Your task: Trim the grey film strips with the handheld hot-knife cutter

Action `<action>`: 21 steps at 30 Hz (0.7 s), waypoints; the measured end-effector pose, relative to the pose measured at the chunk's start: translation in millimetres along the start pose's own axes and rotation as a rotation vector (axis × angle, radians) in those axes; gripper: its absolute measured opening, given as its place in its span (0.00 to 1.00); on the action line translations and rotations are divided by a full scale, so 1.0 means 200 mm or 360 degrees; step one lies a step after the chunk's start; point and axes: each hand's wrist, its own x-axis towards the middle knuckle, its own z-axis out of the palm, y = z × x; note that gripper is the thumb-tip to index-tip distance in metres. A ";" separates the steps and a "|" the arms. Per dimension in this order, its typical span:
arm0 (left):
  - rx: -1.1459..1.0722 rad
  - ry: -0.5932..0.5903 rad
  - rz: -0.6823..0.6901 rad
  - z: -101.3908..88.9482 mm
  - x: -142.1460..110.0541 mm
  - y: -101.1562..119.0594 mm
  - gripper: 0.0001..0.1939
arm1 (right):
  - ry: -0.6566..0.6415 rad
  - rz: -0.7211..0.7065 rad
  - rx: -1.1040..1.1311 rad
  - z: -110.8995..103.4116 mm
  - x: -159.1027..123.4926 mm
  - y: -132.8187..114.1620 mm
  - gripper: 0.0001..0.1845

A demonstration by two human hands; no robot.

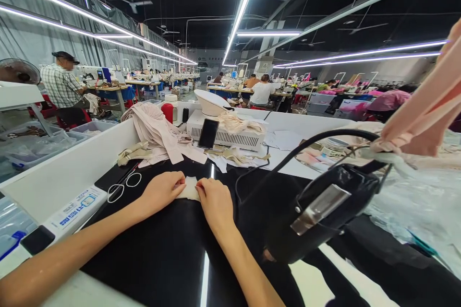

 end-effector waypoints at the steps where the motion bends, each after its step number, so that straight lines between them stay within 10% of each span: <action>1: 0.0043 -0.0006 0.0018 0.01 0.00 0.00 0.05 | -0.0011 0.0000 -0.0033 0.01 0.00 0.00 0.11; 13: 0.0310 0.0119 0.0113 0.06 -0.01 -0.05 0.06 | 0.0203 -0.0150 0.0075 0.00 -0.05 -0.08 0.08; 21: 0.0288 0.0243 0.0355 -0.01 -0.09 -0.04 0.12 | -0.0115 -0.0511 0.0464 -0.25 -0.57 -0.22 0.07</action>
